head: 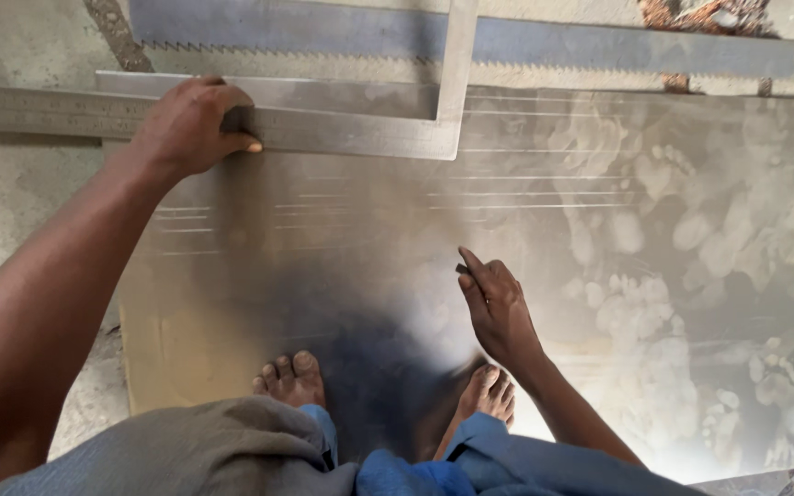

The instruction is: The person uses a large metal square ruler and a marker to draw straight lines on a large metal sheet. They repeatedly reposition the ruler and draw lines to create a grid pattern on the sheet's surface.

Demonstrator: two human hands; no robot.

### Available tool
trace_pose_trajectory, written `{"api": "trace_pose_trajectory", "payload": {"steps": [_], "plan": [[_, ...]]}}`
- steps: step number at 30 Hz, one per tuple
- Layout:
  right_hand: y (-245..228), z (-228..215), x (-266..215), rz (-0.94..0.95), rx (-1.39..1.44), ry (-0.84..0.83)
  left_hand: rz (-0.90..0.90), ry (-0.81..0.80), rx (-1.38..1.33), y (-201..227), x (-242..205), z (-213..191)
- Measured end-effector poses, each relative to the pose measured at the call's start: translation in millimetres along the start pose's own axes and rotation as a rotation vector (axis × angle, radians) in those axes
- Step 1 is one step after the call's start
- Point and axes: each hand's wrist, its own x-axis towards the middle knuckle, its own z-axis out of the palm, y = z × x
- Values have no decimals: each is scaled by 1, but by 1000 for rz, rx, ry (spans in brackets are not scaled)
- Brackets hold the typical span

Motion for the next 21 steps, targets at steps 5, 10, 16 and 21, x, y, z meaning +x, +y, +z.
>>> {"api": "trace_pose_trajectory", "payload": {"steps": [5,10,16,21], "plan": [[7,-1,6,60,69,-34,25,16,-24,8,7,0],[20,4,14,22,199,11,92,74,-82,23,20,14],[36,-3,19,-3,193,75,99,51,-102,39,33,21],[40,-8,27,-19,90,140,81,43,-145,34,35,18]]}}
